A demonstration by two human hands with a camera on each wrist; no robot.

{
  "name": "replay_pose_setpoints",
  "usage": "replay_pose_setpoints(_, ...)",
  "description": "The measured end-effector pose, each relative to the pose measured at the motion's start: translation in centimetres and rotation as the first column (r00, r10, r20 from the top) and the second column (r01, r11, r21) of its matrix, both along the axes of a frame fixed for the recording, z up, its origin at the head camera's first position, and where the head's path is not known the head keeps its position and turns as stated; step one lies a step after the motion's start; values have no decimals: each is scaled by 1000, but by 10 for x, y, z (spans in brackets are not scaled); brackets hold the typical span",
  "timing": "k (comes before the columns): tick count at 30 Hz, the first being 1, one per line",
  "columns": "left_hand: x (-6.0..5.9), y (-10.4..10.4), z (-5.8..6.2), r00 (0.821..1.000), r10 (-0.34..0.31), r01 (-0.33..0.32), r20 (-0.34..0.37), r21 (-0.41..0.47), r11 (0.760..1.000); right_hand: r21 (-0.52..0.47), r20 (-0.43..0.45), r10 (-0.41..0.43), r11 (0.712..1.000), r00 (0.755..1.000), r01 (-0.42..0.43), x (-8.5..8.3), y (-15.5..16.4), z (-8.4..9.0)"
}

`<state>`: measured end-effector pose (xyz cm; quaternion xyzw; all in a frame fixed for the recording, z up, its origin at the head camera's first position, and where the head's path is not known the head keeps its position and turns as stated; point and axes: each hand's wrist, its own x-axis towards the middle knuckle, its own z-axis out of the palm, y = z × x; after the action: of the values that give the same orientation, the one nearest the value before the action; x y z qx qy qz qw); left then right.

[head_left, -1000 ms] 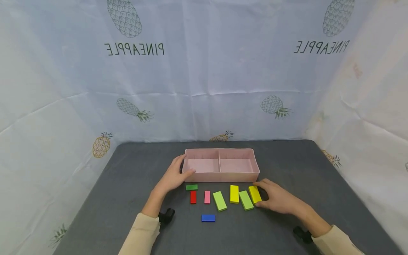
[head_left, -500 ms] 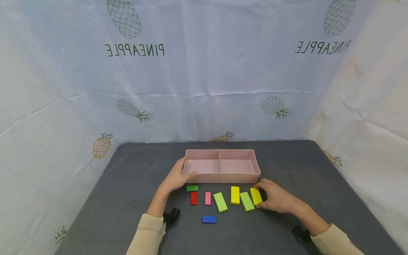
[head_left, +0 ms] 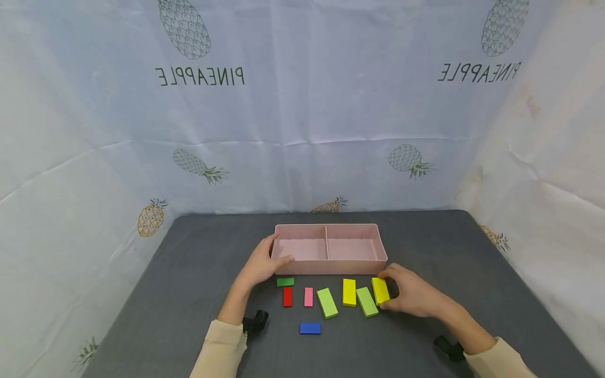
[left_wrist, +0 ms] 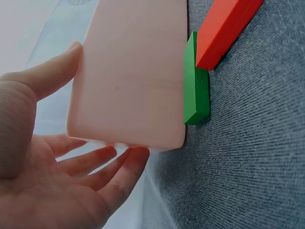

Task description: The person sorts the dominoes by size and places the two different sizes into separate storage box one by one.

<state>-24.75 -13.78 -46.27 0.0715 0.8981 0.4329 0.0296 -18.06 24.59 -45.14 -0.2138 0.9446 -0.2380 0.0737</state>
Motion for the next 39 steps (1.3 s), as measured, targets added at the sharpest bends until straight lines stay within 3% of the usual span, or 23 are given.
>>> replay_pose_setpoints(8, -1, 0, -4, 1000, 26, -26, 4, 10, 1000, -83, 10, 17, 996, 1000, -16, 0, -4, 10)
replay_pose_setpoints(17, 2, 1, 1, 999, 46, -47, 27, 32, 998, -98, -24, 17, 995, 1000, -19, -6, -11, 30)
replay_pose_setpoints(25, 1, 1, 2, 1000, 24, -25, 17, 57, 998, -108, -118, 43, 993, 992, -56, -19, -21, 47)
replay_pose_setpoints(39, -2, 2, 0, 1000, 2, -2, 15, 57, 998, -148, -126, 60, 986, 990, -79, -49, -38, 67)
